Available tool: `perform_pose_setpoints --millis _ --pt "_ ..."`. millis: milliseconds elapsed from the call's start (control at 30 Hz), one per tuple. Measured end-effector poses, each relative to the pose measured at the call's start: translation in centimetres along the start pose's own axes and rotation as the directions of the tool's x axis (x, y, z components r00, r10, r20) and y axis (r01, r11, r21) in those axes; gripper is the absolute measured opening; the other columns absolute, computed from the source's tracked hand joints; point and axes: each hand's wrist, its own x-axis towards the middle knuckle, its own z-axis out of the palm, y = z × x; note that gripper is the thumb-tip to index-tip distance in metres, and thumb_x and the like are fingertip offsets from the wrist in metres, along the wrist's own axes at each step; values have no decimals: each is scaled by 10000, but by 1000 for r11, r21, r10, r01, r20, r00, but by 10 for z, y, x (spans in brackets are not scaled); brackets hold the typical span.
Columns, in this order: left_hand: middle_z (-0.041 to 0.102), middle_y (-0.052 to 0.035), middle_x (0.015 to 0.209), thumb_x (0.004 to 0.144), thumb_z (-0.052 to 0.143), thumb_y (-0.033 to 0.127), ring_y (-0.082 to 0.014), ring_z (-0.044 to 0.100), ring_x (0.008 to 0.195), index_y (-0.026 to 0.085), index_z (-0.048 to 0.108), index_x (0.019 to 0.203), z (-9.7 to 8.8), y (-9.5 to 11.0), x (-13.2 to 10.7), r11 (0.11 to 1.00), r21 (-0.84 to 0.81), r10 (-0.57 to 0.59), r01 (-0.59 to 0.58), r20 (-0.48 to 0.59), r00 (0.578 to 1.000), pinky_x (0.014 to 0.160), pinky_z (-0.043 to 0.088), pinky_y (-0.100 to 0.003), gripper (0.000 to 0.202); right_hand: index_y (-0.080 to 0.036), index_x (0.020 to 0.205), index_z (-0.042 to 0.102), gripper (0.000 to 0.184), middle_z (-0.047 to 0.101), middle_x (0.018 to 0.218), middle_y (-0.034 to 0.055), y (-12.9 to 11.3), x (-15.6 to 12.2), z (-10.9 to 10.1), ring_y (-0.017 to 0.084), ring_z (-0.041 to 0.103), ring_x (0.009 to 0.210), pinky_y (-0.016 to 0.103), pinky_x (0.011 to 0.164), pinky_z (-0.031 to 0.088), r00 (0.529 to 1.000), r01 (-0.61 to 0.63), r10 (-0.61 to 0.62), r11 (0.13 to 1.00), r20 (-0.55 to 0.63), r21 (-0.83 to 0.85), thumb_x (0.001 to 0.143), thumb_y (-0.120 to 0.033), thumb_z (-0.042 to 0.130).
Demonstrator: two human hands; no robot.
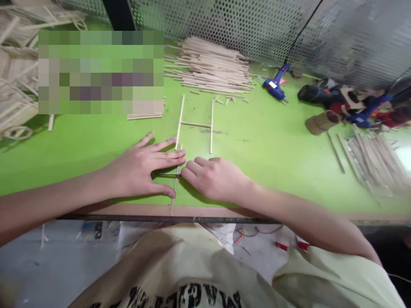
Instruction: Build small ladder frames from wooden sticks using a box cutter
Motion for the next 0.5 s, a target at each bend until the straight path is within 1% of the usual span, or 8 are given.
perform_pose_setpoints --millis 67,133,200,233,300,367,433,500 --pt "641 -76 1580 879 673 870 -379 406 1629 288 642 1550 -1 1 1 1000 12 -16 16 19 1000 1390 63 -682 888 -158 975 667 291 662 820 43 5 -5 -5 169 524 707 321 583 321 998 -10 9 1000 -62 -9 1120 -154 414" --pt "615 -78 1605 879 636 899 -375 391 1637 281 627 1564 -2 3 3 999 22 -24 23 44 999 1392 47 -673 923 -170 1008 689 298 694 832 41 18 -13 -14 166 561 717 311 582 342 984 -57 50 998 -172 -36 1103 -136 409" --pt "586 -92 1630 897 623 889 -376 374 1646 260 594 1591 -2 2 3 1000 30 -9 7 65 998 1388 42 -681 937 -181 1062 708 293 731 869 51 40 -21 -24 177 618 758 301 589 372 950 -192 171 980 -260 -56 1100 -166 418" --pt "573 -101 1640 930 624 847 -372 371 1648 246 577 1604 -3 1 3 999 34 11 -13 73 997 1387 62 -681 904 -180 1084 714 289 747 902 67 54 -25 -28 190 637 770 302 591 385 925 -305 282 951 -256 -54 1106 -219 428" --pt "567 -113 1644 1043 601 653 -346 398 1637 229 568 1609 -5 -4 4 996 47 75 -79 78 994 1382 151 -670 708 -170 1124 722 325 767 985 117 84 -33 -32 238 663 788 330 603 401 830 -545 528 836 -180 -59 1097 -314 431" --pt "609 -110 1608 1111 525 396 -309 482 1590 238 623 1561 -8 -11 7 982 74 173 -177 60 983 1357 272 -640 487 -156 1143 735 352 781 1062 165 111 -40 -31 286 683 808 364 633 410 696 -717 715 691 -59 -90 1065 -332 441" --pt "703 -91 1509 1109 490 252 -277 592 1501 268 723 1444 -12 -17 12 953 110 282 -283 27 959 1324 365 -600 409 -145 1214 744 384 792 1114 190 130 -48 -26 326 706 875 383 685 436 585 -797 807 590 75 -128 1046 -349 465" --pt "780 -60 1395 1089 524 206 -243 665 1415 296 799 1299 -16 -21 20 916 138 380 -377 3 925 1300 421 -535 358 -152 1301 735 425 800 1168 191 141 -55 -21 340 717 948 390 735 463 534 -820 828 556 169 -134 1050 -372 471"
